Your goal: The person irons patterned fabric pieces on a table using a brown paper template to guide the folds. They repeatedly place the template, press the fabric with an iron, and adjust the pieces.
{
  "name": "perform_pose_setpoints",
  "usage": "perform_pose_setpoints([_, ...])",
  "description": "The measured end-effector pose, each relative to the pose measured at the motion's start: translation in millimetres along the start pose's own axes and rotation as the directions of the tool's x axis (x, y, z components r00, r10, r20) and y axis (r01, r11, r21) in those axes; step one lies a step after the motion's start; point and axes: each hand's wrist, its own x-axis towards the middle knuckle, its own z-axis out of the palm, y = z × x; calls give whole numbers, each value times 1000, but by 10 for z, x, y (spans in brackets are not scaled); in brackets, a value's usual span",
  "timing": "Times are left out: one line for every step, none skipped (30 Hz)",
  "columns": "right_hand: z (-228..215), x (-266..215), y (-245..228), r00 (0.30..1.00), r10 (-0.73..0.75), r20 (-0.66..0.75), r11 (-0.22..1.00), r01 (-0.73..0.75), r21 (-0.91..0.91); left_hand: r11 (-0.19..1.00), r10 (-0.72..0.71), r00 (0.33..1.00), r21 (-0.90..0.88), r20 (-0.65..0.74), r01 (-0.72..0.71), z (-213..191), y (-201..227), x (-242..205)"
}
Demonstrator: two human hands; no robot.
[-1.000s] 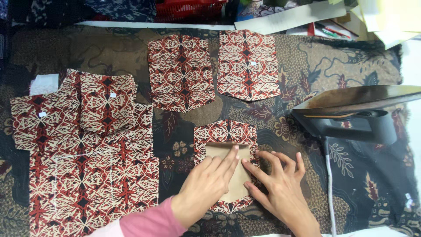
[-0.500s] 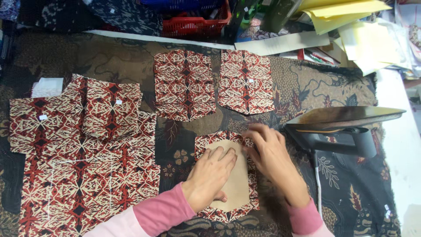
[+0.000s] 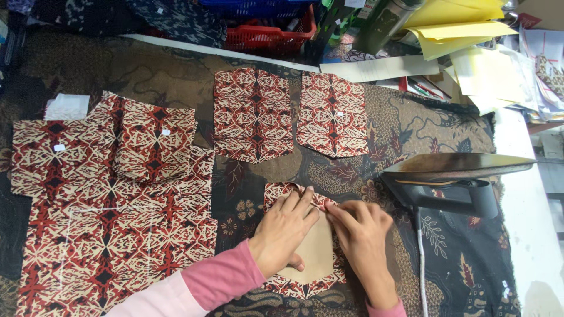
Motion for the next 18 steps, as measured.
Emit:
perform_pose_setpoints([-21, -86, 49, 997, 61, -54, 996, -57, 73, 1000, 0, 1000, 13, -4, 1, 10, 10, -10])
perform_pose_setpoints([-49, -187, 103, 987, 127, -102, 982, -111, 150, 1000, -1, 1000, 25, -6, 1, 23, 21, -24])
perform_pose_setpoints([-79, -284, 161, 899, 372, -231, 903, -293, 314, 999, 2, 1000, 35, -8, -1, 33, 29, -34])
perform_pose_setpoints([-84, -323, 253, 739, 600, -306, 765, -418, 490, 999, 2, 1000, 44, -11, -1, 37, 35, -41])
perform_pose_setpoints([-106, -301, 414, 643, 677, -357, 687, -378, 621, 999, 2, 1000, 54, -14, -1, 37, 38, -43])
perform_pose_setpoints([-156, -309, 566, 532, 755, -383, 597, -316, 737, 999, 1, 1000, 48, -14, 0, 39, 37, -50])
perform_pose_setpoints([-208, -290, 737, 571, 737, -361, 601, -309, 738, 999, -1, 1000, 42, -13, 1, 40, 35, -50])
perform_pose_setpoints([-273, -234, 919, 608, 717, -341, 606, -301, 737, 999, 0, 1000, 35, -14, 1, 37, 36, -43])
perform_pose_setpoints([-325, -186, 1056, 642, 714, -280, 534, -240, 810, 999, 1, 1000, 39, 3, -1, 34, 41, -44])
perform_pose_setpoints([-366, -102, 1171, 680, 699, -222, 452, -179, 874, 999, 0, 1000, 44, 15, 0, 28, 47, -39])
perform_pose_setpoints([-401, -26, 1228, 718, 676, -167, 359, -122, 925, 999, -2, 1000, 49, 28, 1, 24, 49, -36])
perform_pose_setpoints([-445, 42, 1233, 744, 645, -174, 421, -156, 893, 999, -4, 1000, 42, 22, 3, 27, 53, -44])
perform_pose_setpoints([-507, 114, 1200, 770, 613, -177, 482, -187, 856, 999, -6, 1000, 36, 15, 6, 30, 55, -51])
perform_pose_setpoints([-575, 194, 1136, 794, 580, -179, 541, -211, 814, 999, -7, 1000, 33, 8, 7, 30, 52, -57])
perform_pose_setpoints([-634, 270, 1037, 835, 528, -153, 678, -307, 668, 1000, -9, 1000, 28, 9, 8, 29, 55, -62])
perform_pose_setpoints([-689, 342, 919, 868, 483, -117, 789, -374, 487, 1000, -6, 1000, 24, 11, 6, 24, 53, -62])
perform_pose_setpoints([-738, 417, 801, 893, 445, -69, 867, -410, 281, 1000, -4, 1000, 20, 13, 3, 19, 49, -60])
perform_pose_setpoints([-755, 487, 683, 914, 405, 20, 914, -405, 30, 1000, -6, 1000, 27, 23, 5, 18, 51, -57])
